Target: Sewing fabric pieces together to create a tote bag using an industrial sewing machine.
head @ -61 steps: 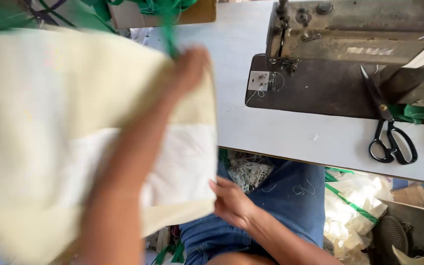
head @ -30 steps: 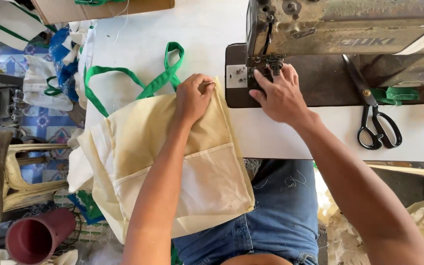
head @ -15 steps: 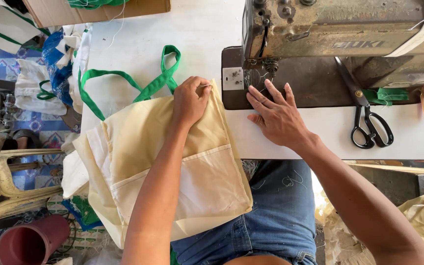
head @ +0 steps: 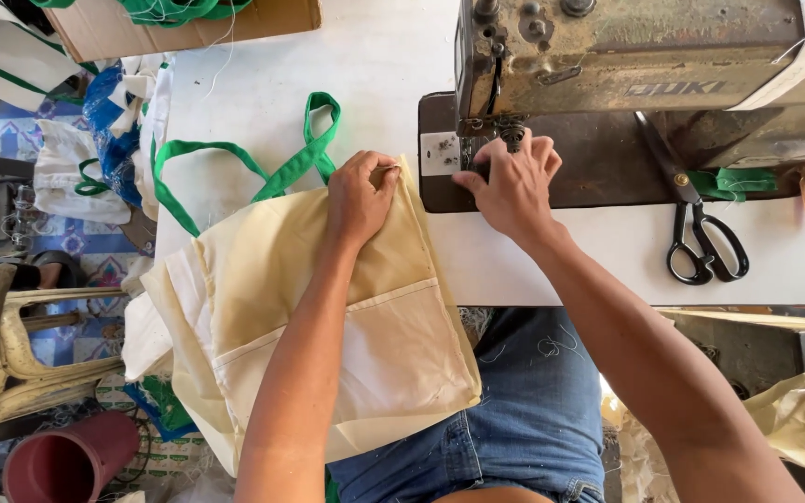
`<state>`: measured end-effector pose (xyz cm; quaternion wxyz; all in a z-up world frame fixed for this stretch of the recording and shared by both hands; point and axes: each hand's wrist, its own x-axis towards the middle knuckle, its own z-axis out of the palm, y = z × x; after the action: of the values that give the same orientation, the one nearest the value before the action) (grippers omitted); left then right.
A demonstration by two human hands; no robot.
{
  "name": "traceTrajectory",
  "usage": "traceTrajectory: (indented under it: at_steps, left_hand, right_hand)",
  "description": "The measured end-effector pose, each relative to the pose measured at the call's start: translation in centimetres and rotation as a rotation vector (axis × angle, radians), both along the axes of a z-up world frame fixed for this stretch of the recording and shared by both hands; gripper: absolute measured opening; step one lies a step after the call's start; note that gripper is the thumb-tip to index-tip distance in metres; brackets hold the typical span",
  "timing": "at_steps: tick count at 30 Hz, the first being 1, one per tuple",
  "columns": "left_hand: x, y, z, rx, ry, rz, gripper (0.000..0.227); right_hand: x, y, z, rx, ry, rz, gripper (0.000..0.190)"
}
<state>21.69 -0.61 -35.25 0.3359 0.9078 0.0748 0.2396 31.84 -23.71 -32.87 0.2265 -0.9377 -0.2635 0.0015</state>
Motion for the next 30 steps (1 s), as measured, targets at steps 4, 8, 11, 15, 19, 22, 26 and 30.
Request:
traceTrajectory:
  at_steps: [4, 8, 11, 15, 19, 22, 26, 30]
  left_hand:
    - [-0.1, -0.2, 0.2, -0.007, -0.01, 0.003, 0.006]
    - [0.0, -0.1, 0.1, -0.005, -0.03, -0.002, 0.007]
    - [-0.3, -0.2, 0.9, -0.029, 0.013, -0.007, 0.005]
    - [0.2, 0.6, 1.4, -0.071, 0.081, 0.022, 0.006]
    - [0.7, 2.4, 2.3, -0.392, 0.264, -0.005, 0.017]
    - [1.2, 3.5, 3.3, -0.515, 0.318, -0.091, 0.019]
    - [0.5, 3.5, 6.6, -0.599, 0.363, -0.204, 0.023]
    - [0.3, 3.4, 9.2, -0.629, 0.347, -0.253, 0.024]
  right_hand:
    - [1.0, -0.1, -2.3, 0.104, -0.011, 0.053, 0.03]
    - [0.4, -0.4, -1.9, 0.332, 0.153, -0.034, 0.032]
    - [0.2, -1.1, -2.7, 0.099, -0.341, 0.221, 0.012]
    - [3.7, -3.0, -2.8, 0.011, -0.583, 0.377, 0.019]
    - [2.6, -4.2, -2.6, 0.062, -0.68, 0.216, 0.012]
    - [-3.4, -0.1, 1.9, 0.31, -0.426, 0.219, 0.014]
    - [-4.7, 5.3, 5.5, 0.463, 0.445, 0.038, 0.062]
    - [-2.8, 7.2, 4.5, 0.654, 0.653, 0.074, 0.05]
